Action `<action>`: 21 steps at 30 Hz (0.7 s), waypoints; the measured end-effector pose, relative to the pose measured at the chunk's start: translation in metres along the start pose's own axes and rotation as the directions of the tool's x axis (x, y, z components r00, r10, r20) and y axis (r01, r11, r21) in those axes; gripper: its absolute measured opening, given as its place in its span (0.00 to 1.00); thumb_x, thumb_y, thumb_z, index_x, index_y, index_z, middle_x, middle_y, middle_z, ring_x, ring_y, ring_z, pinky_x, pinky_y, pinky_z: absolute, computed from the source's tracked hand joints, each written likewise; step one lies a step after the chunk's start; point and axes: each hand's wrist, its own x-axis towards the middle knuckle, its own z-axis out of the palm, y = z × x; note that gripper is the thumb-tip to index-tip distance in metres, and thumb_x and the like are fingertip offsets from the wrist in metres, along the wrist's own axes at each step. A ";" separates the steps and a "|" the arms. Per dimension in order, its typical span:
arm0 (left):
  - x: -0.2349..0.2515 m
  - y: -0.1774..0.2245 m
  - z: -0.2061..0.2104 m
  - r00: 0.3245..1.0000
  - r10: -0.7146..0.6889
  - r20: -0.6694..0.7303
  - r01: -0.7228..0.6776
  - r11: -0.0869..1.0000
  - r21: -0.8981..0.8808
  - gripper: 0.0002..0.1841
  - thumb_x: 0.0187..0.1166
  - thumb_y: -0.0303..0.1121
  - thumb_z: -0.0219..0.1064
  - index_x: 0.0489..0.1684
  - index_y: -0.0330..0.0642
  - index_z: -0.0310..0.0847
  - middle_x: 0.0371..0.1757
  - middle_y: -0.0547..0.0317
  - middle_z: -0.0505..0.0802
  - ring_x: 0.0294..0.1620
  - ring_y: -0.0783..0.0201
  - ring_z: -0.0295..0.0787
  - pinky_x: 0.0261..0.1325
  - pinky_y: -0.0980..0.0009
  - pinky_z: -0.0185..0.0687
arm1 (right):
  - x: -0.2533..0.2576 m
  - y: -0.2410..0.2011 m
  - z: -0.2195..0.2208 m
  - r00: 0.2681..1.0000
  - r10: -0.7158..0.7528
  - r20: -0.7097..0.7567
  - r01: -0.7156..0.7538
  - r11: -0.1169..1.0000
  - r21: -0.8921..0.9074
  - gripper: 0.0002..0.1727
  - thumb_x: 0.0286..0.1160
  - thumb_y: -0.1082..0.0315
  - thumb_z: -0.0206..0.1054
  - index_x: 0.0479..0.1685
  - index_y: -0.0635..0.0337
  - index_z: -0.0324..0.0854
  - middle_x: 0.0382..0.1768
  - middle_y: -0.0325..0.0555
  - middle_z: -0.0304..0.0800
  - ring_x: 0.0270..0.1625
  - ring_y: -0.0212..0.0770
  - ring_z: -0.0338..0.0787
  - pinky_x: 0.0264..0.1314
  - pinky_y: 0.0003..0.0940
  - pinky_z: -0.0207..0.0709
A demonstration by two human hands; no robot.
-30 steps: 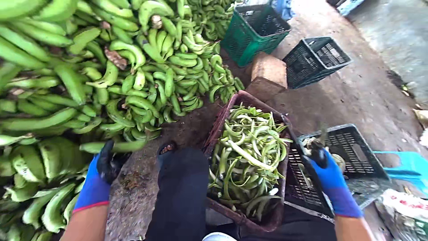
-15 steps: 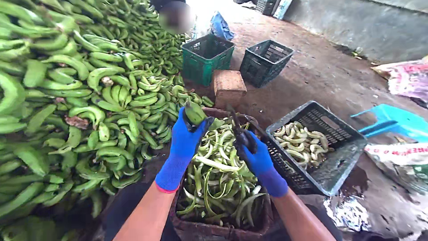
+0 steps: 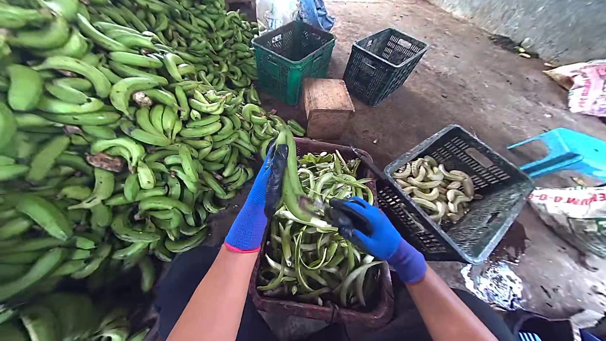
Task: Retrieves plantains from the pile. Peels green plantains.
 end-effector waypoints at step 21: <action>-0.003 -0.003 0.005 0.976 0.140 -0.167 -0.124 0.987 0.104 0.24 0.94 0.48 0.44 0.84 0.56 0.66 0.55 0.61 0.90 0.44 0.73 0.88 0.48 0.72 0.86 | 0.008 -0.019 0.010 1.000 -0.019 0.020 0.020 0.996 -0.089 0.30 0.75 0.49 0.63 0.75 0.52 0.83 0.58 0.57 0.90 0.57 0.55 0.91 0.58 0.55 0.84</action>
